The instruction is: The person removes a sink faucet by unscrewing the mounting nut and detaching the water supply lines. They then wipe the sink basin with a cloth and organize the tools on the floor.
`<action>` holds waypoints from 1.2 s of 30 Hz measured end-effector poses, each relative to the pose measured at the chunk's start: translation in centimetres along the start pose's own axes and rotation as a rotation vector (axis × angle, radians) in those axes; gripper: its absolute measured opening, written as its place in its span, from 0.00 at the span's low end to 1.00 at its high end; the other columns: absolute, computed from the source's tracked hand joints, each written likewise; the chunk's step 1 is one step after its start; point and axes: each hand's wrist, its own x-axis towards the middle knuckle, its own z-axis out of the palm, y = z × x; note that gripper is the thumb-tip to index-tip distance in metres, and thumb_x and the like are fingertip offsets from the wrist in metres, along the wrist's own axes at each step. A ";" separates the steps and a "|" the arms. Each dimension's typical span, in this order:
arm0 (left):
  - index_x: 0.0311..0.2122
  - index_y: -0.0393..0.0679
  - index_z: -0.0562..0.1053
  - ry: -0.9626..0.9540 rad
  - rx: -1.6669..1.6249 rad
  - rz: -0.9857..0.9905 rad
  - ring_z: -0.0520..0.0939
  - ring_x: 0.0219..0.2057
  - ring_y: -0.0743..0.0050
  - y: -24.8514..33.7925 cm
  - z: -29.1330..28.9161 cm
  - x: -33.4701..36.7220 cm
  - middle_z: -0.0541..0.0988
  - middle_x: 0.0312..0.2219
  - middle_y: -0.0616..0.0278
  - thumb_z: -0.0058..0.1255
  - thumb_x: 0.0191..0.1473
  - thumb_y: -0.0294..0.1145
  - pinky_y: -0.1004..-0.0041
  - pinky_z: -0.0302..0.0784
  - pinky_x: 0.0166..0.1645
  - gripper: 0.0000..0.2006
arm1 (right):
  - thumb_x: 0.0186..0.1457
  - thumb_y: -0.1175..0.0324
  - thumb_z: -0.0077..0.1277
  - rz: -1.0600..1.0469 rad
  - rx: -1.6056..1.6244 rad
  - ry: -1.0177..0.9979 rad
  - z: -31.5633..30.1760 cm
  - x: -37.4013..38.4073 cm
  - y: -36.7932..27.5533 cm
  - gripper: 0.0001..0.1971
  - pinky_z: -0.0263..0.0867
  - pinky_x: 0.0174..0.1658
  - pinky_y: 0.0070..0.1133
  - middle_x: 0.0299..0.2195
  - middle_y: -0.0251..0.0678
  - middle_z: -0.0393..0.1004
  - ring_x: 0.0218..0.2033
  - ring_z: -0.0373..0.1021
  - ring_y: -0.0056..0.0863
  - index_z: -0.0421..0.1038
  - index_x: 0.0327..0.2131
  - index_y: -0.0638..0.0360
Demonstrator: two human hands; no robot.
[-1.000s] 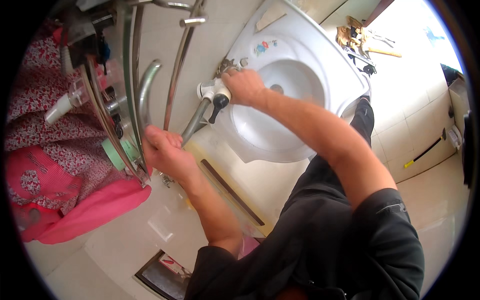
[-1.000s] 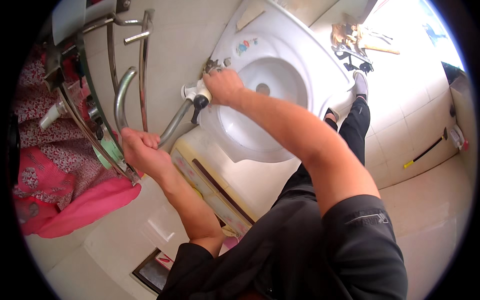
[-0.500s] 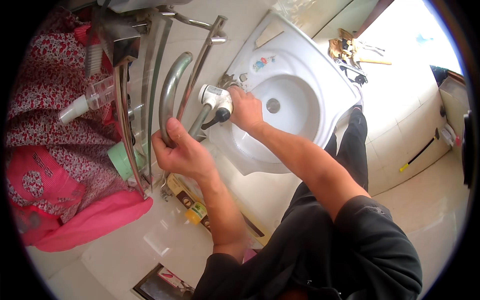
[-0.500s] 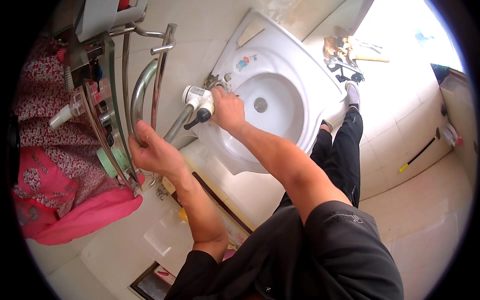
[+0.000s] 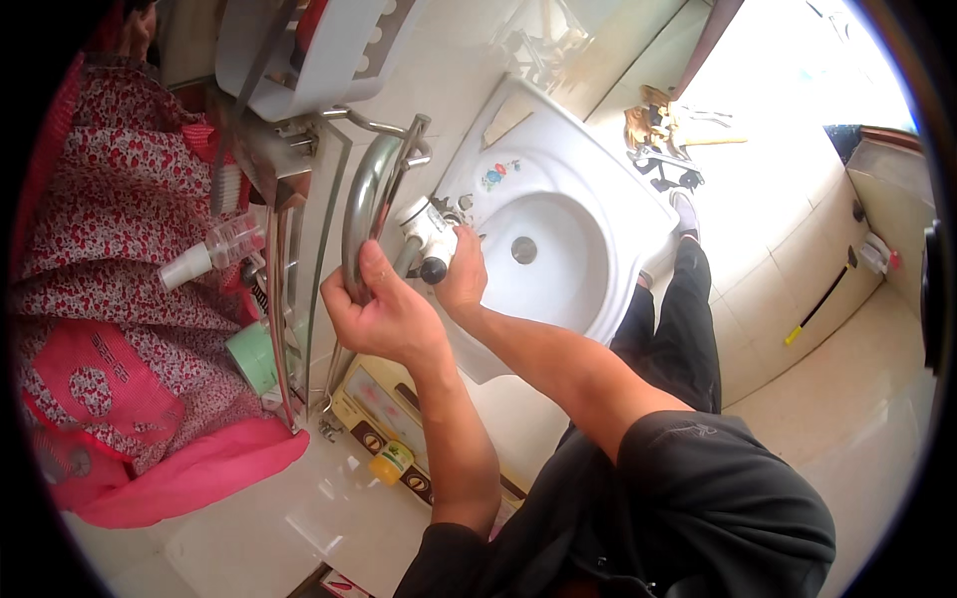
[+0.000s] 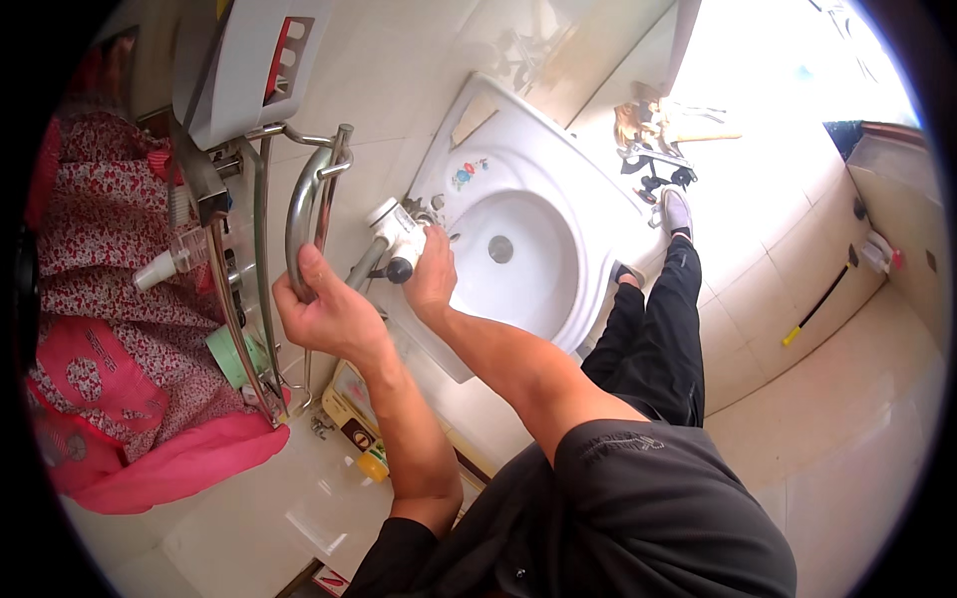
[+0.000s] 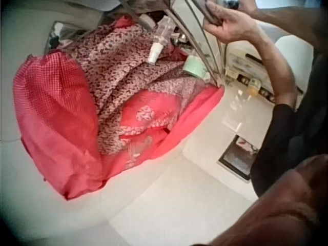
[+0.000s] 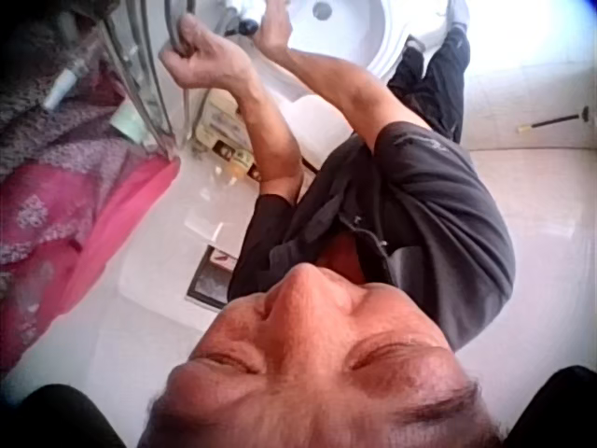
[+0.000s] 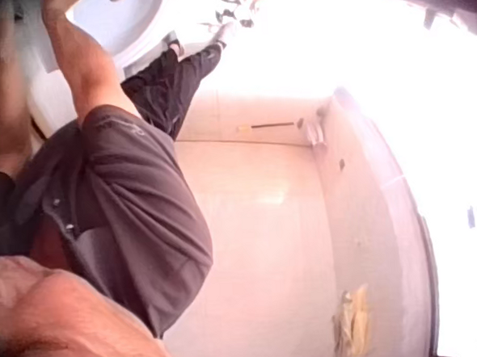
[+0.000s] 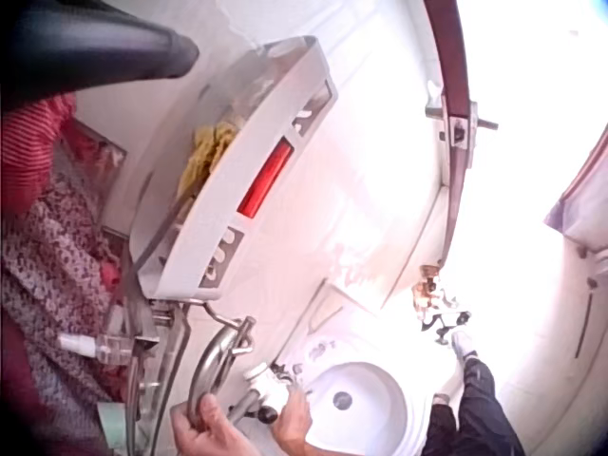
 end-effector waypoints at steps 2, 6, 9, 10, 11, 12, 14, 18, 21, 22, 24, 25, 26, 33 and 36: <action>0.28 0.32 0.72 0.007 -0.031 0.045 0.68 0.21 0.78 0.2 0.6 0.3 0.71 0.18 0.66 0.60 0.60 0.43 0.74 0.65 0.26 0.21 | 0.50 0.69 0.59 -0.011 0.010 0.021 0.7 -0.6 -0.7 0.33 0.61 0.59 0.36 0.56 0.51 0.62 0.56 0.62 0.53 0.58 0.59 0.60; 0.29 0.32 0.73 0.040 -0.001 -0.002 0.68 0.22 0.79 0.4 -0.2 -0.3 0.72 0.19 0.66 0.59 0.61 0.43 0.74 0.66 0.27 0.21 | 0.49 0.64 0.63 0.227 0.097 0.003 0.4 -1.6 -1.9 0.40 0.60 0.60 0.35 0.57 0.52 0.57 0.58 0.60 0.54 0.53 0.62 0.61; 0.29 0.32 0.73 0.020 -0.027 -0.002 0.67 0.22 0.80 -0.6 -1.5 -0.1 0.70 0.19 0.69 0.57 0.62 0.43 0.75 0.63 0.26 0.20 | 0.45 0.64 0.67 0.132 -0.062 -0.389 -2.1 -0.4 -0.2 0.46 0.63 0.59 0.39 0.58 0.55 0.57 0.58 0.62 0.56 0.50 0.63 0.64; 0.29 0.32 0.73 -0.014 -0.049 0.002 0.66 0.22 0.80 -1.3 -2.3 0.3 0.69 0.19 0.70 0.57 0.62 0.43 0.75 0.62 0.26 0.20 | 0.42 0.65 0.69 -0.016 -0.176 -0.584 -3.9 1.0 1.1 0.49 0.65 0.58 0.41 0.60 0.56 0.56 0.58 0.62 0.56 0.49 0.64 0.65; 0.35 0.28 0.74 -0.057 -0.140 -0.096 0.78 0.27 0.76 -3.1 -3.6 0.6 0.79 0.26 0.59 0.58 0.61 0.41 0.77 0.73 0.31 0.20 | 0.39 0.67 0.71 -0.160 -0.323 -0.662 -5.5 2.8 1.2 0.52 0.63 0.60 0.40 0.62 0.54 0.55 0.60 0.60 0.55 0.48 0.65 0.63; 0.37 0.26 0.75 -0.110 -0.140 -0.091 0.77 0.27 0.76 -4.8 -4.6 0.8 0.79 0.26 0.59 0.59 0.61 0.41 0.77 0.71 0.31 0.21 | 0.35 0.68 0.73 -0.305 -0.475 -0.743 -6.7 4.6 0.5 0.55 0.62 0.61 0.39 0.64 0.52 0.53 0.62 0.58 0.54 0.48 0.65 0.61; 0.37 0.26 0.76 -0.173 -0.187 -0.047 0.77 0.27 0.78 -6.1 -5.7 0.9 0.79 0.27 0.60 0.58 0.61 0.41 0.78 0.70 0.30 0.20 | 0.31 0.68 0.74 -0.734 -0.424 -0.685 -7.8 9.7 -3.2 0.56 0.58 0.65 0.37 0.67 0.47 0.52 0.66 0.55 0.48 0.51 0.65 0.57; 0.36 0.28 0.76 -0.234 -0.251 -0.006 0.76 0.27 0.80 -5.5 -5.1 1.6 0.78 0.26 0.63 0.59 0.61 0.39 0.80 0.70 0.30 0.18 | 0.28 0.61 0.75 -1.518 -0.527 -1.107 -5.4 16.2 -8.5 0.52 0.54 0.67 0.36 0.60 0.39 0.64 0.65 0.56 0.41 0.60 0.61 0.51; 0.36 0.29 0.77 -0.214 -0.323 -0.035 0.76 0.27 0.80 -5.2 -5.0 1.5 0.78 0.28 0.65 0.61 0.59 0.33 0.80 0.70 0.30 0.14 | 0.27 0.59 0.75 -1.578 -0.619 -1.233 -2.9 14.9 -8.9 0.47 0.59 0.63 0.35 0.57 0.37 0.67 0.60 0.62 0.40 0.65 0.56 0.53; 0.36 0.29 0.77 -0.211 -0.327 -0.033 0.76 0.27 0.80 -4.4 -4.3 1.6 0.78 0.28 0.65 0.61 0.59 0.33 0.80 0.70 0.30 0.14 | 0.27 0.57 0.75 -1.595 -0.598 -1.254 -2.0 16.1 -8.5 0.44 0.61 0.60 0.35 0.54 0.37 0.68 0.57 0.64 0.40 0.66 0.52 0.54; 0.35 0.29 0.75 -0.072 -0.327 -0.024 0.72 0.26 0.83 -2.8 -2.7 1.2 0.75 0.25 0.69 0.58 0.61 0.32 0.80 0.66 0.30 0.13 | 0.27 0.55 0.74 -1.614 -0.580 -1.292 -1.5 16.8 -8.1 0.41 0.63 0.58 0.35 0.50 0.37 0.70 0.54 0.67 0.39 0.67 0.49 0.54; 0.36 0.30 0.75 -0.056 -0.346 -0.020 0.73 0.26 0.83 -3.0 -2.1 1.0 0.77 0.25 0.67 0.60 0.60 0.33 0.80 0.68 0.31 0.14 | 0.27 0.54 0.73 -1.630 -0.552 -1.237 -1.7 17.0 -7.7 0.40 0.64 0.56 0.35 0.48 0.37 0.70 0.52 0.68 0.40 0.67 0.46 0.55; 0.36 0.30 0.75 -0.053 -0.349 -0.027 0.73 0.26 0.83 -2.6 -2.1 0.7 0.77 0.25 0.67 0.60 0.60 0.33 0.80 0.68 0.31 0.14 | 0.27 0.52 0.73 -1.645 -0.525 -1.180 -2.2 17.3 -7.3 0.38 0.65 0.55 0.34 0.45 0.37 0.70 0.49 0.68 0.40 0.67 0.43 0.56; 0.34 0.33 0.73 -0.033 -0.210 -0.039 0.74 0.22 0.81 -0.8 -1.7 -1.5 0.77 0.23 0.64 0.62 0.58 0.38 0.79 0.71 0.26 0.16 | 0.29 0.48 0.70 -1.466 -0.426 -0.805 -5.9 14.6 -2.9 0.40 0.65 0.52 0.34 0.44 0.38 0.68 0.49 0.66 0.39 0.66 0.46 0.58; 0.33 0.33 0.71 0.025 -0.152 -0.073 0.72 0.21 0.82 -0.4 -2.7 -2.5 0.76 0.22 0.64 0.60 0.60 0.40 0.78 0.69 0.25 0.17 | 0.31 0.59 0.70 -1.191 -0.363 -0.552 -6.7 10.2 -0.4 0.36 0.65 0.55 0.36 0.45 0.41 0.69 0.52 0.66 0.46 0.67 0.47 0.59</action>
